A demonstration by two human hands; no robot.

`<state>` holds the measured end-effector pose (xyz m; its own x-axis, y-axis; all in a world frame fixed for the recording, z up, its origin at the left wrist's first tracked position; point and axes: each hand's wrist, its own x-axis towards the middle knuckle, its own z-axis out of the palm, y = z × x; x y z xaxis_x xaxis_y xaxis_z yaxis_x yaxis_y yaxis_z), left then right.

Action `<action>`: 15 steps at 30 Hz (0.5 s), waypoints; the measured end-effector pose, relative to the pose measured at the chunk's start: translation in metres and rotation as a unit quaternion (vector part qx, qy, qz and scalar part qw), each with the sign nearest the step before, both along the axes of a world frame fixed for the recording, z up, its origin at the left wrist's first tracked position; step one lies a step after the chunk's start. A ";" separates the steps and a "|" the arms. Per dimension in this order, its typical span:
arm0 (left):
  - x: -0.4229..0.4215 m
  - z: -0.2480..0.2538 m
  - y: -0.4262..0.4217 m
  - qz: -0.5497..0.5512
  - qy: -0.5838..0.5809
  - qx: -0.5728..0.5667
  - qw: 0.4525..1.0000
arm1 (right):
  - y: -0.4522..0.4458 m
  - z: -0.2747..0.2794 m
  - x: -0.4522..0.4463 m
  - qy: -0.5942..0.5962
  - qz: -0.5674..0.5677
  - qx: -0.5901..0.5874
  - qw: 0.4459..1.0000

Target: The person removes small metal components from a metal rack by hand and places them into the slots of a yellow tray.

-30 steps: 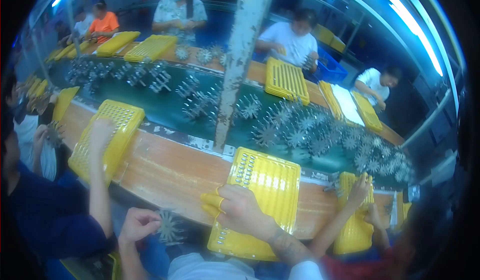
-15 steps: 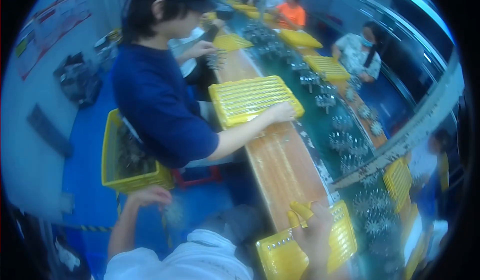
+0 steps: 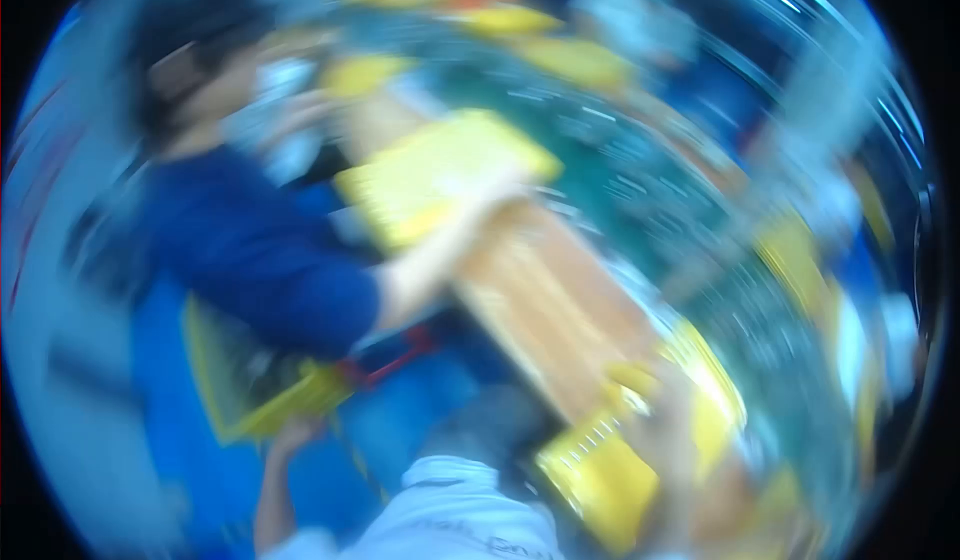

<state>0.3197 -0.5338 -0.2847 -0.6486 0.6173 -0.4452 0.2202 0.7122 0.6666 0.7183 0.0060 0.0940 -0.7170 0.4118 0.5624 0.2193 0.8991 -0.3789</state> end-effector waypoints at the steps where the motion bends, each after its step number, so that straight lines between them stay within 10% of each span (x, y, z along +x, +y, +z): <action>1: 0.034 0.080 0.093 -0.060 -0.108 -0.028 0.992 | -0.001 -0.001 0.002 0.003 0.023 -0.059 0.998; 7: 0.123 0.073 0.425 -0.449 -0.393 0.081 0.798 | -0.002 -0.046 0.022 0.002 -0.049 -0.070 0.996; 15: 0.135 0.110 0.485 -0.576 -0.427 0.138 0.683 | -0.022 -0.062 0.050 0.104 -0.233 -0.118 0.960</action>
<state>0.4547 -0.0489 -0.1749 0.7620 0.6360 -0.1218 -0.0241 0.2158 0.9761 0.7685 -0.0159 0.0324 -0.3070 0.7941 0.5245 0.4737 0.6056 -0.6395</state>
